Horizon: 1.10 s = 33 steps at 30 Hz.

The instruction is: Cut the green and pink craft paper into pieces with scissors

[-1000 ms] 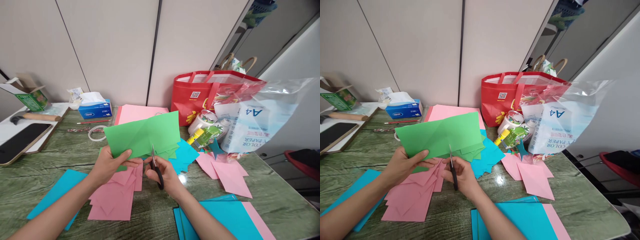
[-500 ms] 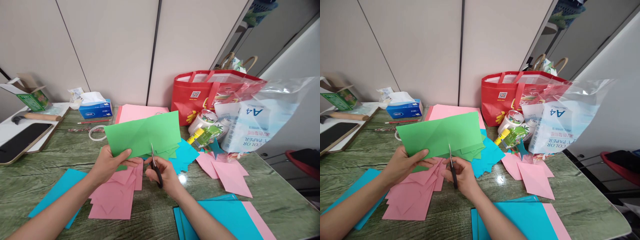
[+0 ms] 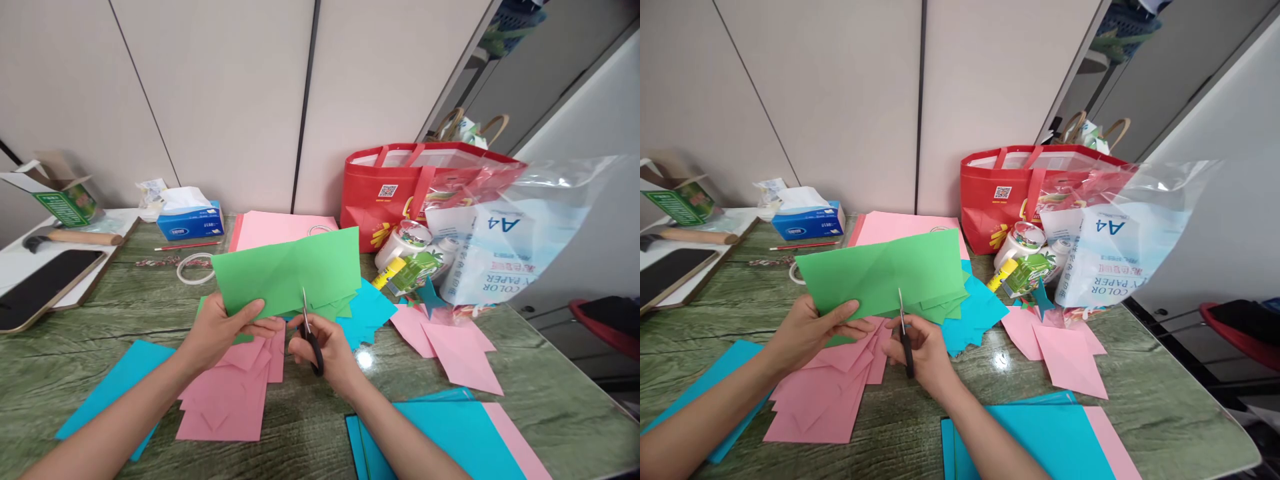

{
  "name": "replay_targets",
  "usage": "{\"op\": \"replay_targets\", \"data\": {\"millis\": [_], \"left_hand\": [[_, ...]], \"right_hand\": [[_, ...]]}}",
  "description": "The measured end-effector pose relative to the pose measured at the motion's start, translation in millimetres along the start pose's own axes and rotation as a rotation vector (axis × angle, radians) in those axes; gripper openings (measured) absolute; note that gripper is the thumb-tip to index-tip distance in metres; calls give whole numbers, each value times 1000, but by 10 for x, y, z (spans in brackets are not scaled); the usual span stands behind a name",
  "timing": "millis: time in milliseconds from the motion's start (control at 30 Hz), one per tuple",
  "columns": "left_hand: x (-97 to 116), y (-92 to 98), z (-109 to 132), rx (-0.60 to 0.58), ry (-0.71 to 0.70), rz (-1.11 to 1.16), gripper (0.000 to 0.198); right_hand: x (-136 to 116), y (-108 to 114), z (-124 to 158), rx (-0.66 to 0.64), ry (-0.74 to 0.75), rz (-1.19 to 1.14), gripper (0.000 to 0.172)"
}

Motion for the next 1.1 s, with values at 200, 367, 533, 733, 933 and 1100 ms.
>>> {"op": "replay_targets", "data": {"millis": [200,367,533,733,933,1100], "left_hand": [[16,-20,17,-4,19,-11,22],[19,-19,21,-2,31,-21,22],[22,-13,20,12,34,-26,24],[21,-12,25,12,46,-14,23],[28,-24,38,28,57,-1,24],[24,-25,30,30,59,4,26]], "right_hand": [[-52,-10,14,-38,24,-14,38],[-47,-12,14,-22,26,-10,36],[-18,-10,10,-3,17,11,34],[-7,-14,7,15,11,2,32],[22,-4,3,25,15,8,30],[40,-1,5,50,-1,18,30]]}}
Point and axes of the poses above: each hand's wrist, its own z-axis away from the middle knuckle, its own y-axis out of the back of the hand, x = y × z, the point moved 2 cm from there along -z, towards the middle knuckle, and after that the axes turned 3 degrees about -y, right-handed, at the moved point
